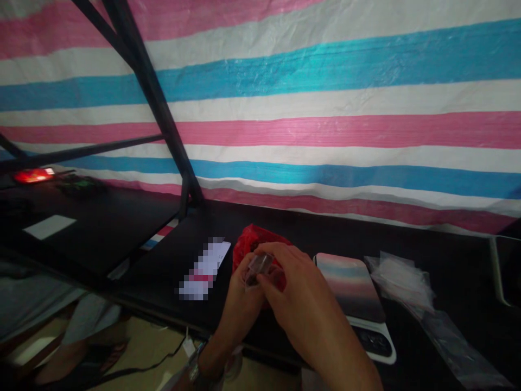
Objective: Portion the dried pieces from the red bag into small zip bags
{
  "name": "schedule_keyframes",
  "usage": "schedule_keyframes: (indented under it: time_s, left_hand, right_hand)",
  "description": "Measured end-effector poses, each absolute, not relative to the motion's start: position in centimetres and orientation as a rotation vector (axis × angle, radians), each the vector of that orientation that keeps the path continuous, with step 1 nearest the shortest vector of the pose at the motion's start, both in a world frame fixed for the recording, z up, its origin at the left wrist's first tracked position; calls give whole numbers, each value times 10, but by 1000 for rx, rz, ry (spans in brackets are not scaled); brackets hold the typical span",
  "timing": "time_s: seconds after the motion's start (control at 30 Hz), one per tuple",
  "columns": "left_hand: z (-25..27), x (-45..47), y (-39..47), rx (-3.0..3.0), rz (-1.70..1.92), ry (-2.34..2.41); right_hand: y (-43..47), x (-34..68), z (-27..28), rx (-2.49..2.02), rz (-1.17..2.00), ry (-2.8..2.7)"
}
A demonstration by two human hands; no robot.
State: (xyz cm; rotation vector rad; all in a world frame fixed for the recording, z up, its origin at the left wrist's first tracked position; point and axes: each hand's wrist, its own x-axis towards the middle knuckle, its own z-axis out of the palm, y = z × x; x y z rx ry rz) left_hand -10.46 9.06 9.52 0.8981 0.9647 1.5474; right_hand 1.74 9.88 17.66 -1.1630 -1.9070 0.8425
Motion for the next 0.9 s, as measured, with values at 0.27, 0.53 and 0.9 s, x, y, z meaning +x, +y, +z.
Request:
schedule_keyframes:
  time_s: [0.27,0.53,0.9]
  left_hand:
    - [95,-112,87,913,1569,981]
    - [95,-121,80,1011,1560,1113]
    - [90,-132,78,1178,1687,1200]
  right_hand:
    - [101,11,173,-1127,890,-1871]
    - [126,18,156,-1149,955,-1629]
    - [145,-3,124,-1257,729,-1806]
